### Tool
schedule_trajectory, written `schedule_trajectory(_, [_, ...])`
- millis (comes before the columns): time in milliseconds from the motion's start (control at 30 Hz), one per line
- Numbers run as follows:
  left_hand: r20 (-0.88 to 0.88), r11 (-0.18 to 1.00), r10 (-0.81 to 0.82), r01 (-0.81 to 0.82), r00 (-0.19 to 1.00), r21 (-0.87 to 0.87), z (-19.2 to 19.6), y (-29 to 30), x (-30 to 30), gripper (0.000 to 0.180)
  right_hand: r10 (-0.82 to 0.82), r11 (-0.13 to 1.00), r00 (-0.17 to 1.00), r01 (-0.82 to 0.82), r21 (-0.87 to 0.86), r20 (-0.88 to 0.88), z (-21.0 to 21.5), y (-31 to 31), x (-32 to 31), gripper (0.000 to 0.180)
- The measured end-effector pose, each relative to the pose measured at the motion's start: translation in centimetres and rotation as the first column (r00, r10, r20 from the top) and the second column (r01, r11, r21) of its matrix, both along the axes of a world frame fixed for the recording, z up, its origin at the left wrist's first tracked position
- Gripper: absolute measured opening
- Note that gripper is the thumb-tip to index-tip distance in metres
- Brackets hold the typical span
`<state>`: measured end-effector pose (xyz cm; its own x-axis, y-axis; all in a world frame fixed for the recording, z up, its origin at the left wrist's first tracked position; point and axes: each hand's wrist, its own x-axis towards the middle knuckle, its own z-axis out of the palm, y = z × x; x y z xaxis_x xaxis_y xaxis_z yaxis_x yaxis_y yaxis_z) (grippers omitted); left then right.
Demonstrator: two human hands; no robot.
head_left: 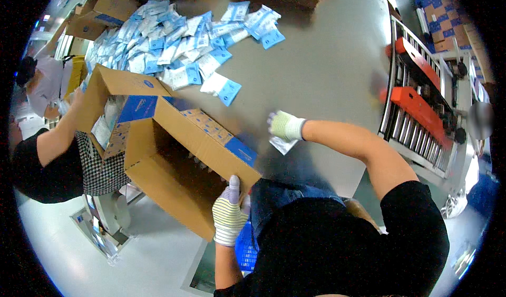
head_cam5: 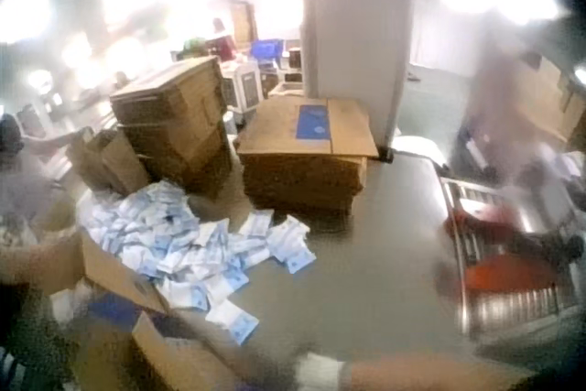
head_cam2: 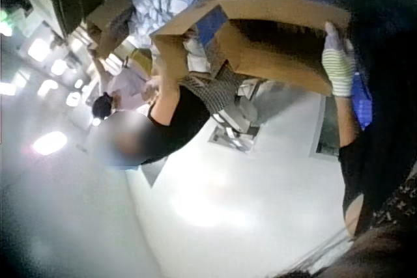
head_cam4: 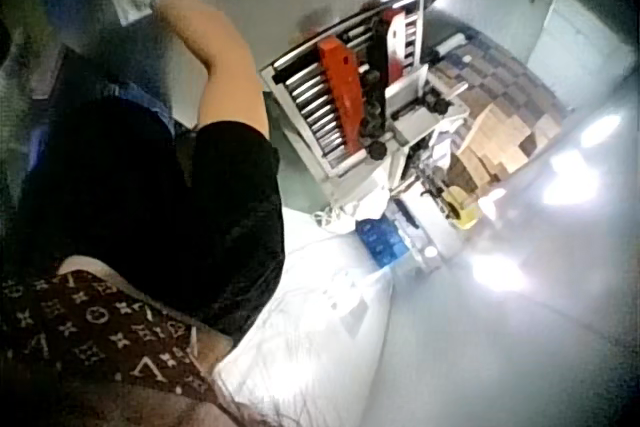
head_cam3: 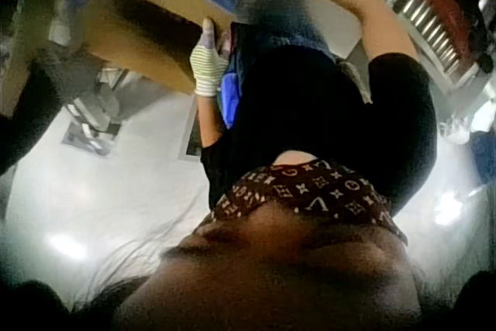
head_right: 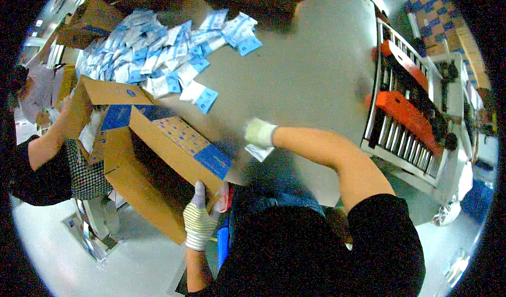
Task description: The person packs blue and white packets from a table into cardboard boxes and سپس uses a taping machine to seal the boxes.
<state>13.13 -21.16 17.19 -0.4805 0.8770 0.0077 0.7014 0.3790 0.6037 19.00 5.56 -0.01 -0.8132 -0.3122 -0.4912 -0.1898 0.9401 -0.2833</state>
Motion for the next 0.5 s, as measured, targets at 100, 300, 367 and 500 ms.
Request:
schedule_trajectory(100, [0.016, 0.998, -0.025, 0.026, 1.0, -0.052, 0.2, 0.9, -0.6, 0.077, -0.296, 0.93, 0.937, 0.327, -0.167, 0.188, -0.8, 1.6, 2.4, 0.024])
schedule_trajectory(300, [0.12, 0.968, -0.082, 0.108, 0.989, -0.226, -0.1, 1.4, -1.5, 0.062, -0.423, 0.837, 0.901, 0.431, -0.337, 0.1, 1.7, 7.4, -6.4, 0.027])
schedule_trajectory(367, [0.099, 0.965, -0.07, 0.093, 0.993, -0.246, 0.1, 1.4, -1.6, 0.054, -0.403, 0.889, 0.893, 0.33, -0.318, -0.199, 6.2, 9.9, -13.3, 0.02])
schedule_trajectory(500, [0.16, 0.919, -0.136, 0.185, 0.978, -0.349, -0.4, 0.4, -1.8, 0.047, -0.446, 0.895, 0.801, 0.392, -0.214, -0.4, 8.3, 14.3, -27.5, 0.016])
